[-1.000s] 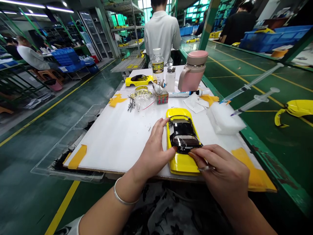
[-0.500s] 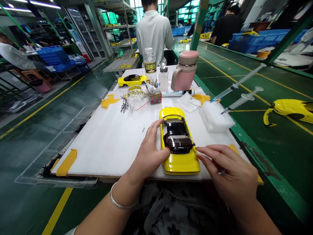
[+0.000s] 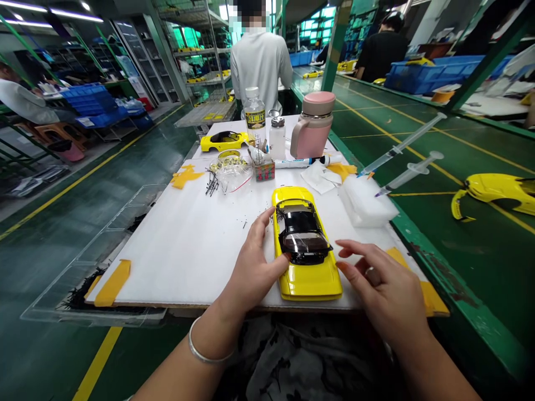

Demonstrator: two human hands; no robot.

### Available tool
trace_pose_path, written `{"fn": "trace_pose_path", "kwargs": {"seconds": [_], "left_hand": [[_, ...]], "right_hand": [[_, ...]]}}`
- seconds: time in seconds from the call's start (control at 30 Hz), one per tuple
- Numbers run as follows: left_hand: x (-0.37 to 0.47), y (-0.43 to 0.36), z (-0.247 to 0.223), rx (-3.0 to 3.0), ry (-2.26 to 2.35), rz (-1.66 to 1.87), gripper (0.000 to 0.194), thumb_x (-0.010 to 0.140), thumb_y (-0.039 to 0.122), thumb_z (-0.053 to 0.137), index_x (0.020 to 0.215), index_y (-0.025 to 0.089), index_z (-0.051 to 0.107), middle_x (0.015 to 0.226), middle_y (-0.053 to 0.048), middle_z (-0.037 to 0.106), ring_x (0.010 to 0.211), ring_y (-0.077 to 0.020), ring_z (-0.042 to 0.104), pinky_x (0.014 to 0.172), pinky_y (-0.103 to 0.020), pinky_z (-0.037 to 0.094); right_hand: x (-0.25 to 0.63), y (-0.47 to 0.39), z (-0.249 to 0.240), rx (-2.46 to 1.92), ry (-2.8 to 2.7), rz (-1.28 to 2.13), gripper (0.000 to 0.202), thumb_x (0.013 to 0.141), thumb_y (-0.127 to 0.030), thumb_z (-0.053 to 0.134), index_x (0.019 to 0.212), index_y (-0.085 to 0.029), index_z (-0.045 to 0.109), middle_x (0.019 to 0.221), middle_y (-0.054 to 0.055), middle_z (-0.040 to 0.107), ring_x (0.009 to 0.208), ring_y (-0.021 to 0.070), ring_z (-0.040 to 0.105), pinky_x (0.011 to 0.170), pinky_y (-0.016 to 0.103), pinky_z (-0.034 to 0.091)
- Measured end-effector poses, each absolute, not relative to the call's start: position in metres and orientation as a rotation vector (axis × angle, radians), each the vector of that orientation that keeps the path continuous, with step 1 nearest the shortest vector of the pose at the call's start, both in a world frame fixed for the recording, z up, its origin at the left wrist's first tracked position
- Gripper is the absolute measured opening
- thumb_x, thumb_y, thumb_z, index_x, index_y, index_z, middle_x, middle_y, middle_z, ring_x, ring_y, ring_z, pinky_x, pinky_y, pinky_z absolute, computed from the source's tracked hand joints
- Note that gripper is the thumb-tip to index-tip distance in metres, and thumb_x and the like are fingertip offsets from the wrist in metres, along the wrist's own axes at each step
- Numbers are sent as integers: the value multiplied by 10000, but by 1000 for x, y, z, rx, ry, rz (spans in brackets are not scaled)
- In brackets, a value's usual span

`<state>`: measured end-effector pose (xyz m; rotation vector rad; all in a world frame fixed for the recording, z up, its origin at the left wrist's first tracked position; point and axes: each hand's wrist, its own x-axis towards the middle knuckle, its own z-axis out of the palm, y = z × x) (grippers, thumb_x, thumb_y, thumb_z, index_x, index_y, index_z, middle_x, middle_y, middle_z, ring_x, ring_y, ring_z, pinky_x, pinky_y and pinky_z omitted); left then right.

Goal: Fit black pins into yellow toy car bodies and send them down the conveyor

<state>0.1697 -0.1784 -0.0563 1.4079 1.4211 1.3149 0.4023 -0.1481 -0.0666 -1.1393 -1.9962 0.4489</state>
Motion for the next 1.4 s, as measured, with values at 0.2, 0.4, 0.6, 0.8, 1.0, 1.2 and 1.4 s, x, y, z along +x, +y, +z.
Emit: {"fn": "trace_pose_path", "kwargs": {"seconds": [0.2, 0.4, 0.6, 0.8, 1.0, 1.2, 1.4], "left_hand": [[195, -183, -58, 1058, 1176, 1499, 824, 772, 153, 694, 1524, 241, 368, 1643, -96, 415, 1554, -280, 362, 1296, -435, 321], [204, -188, -61, 1024, 1191, 1606, 815, 808, 172, 723, 1537, 292, 379, 1673, -84, 369, 1587, -295, 294, 1310, -469, 278], [177, -209, -44, 1135, 1134, 1814, 779, 857, 201, 775, 1523, 407, 427, 1689, -25, 358, 1585, -285, 303, 1289, -449, 333], [130, -242, -39, 1040, 1369, 1814, 758, 830, 225, 811, 1488, 424, 494, 1650, -25, 433, 1565, -297, 346, 1245, -429, 410], [111, -252, -58, 821, 1378, 1748, 776, 811, 207, 812, 1486, 403, 485, 1656, -44, 426, 1555, -298, 366, 1179, -417, 487], [105, -249, -55, 744, 1281, 1814, 745, 749, 182, 836, 1424, 321, 554, 1582, -93, 519, 1517, -300, 430, 1267, -486, 363], [79, -232, -38, 800, 1302, 1954, 600, 755, 129, 769, 1311, 306, 626, 1426, -80, 646, 1477, -270, 482, 1276, -506, 345]], "right_hand": [[388, -151, -56, -1368, -1946, 818, 595, 910, -543, 642, 1382, -183, 678, 1015, 81, 798, 638, 190, 697, 613, 311, 542], [373, -172, -62, -1355, -1740, 835, 668, 931, -446, 646, 1545, -214, 519, 1070, 98, 793, 895, 225, 780, 729, 293, 584], [348, -187, -53, -1134, -1765, 810, 641, 917, -259, 644, 1541, -204, 506, 778, 22, 756, 470, 120, 565, 495, 238, 495], [302, -194, -48, -896, -1932, 900, 692, 859, -182, 589, 1542, -199, 478, 1170, 108, 777, 830, 229, 761, 686, 315, 626], [284, -191, -60, -857, -2053, 1016, 684, 870, -206, 589, 1535, -90, 481, 1254, 161, 744, 951, 259, 766, 881, 379, 625], [324, -163, -42, -900, -1819, 1067, 398, 1009, -406, 541, 1301, -192, 706, 1123, 93, 781, 714, 160, 682, 716, 297, 585], [362, -113, -18, -991, -1820, 871, 589, 1037, -629, 406, 940, -194, 791, 781, 54, 635, 660, 151, 574, 574, 267, 479]]}}
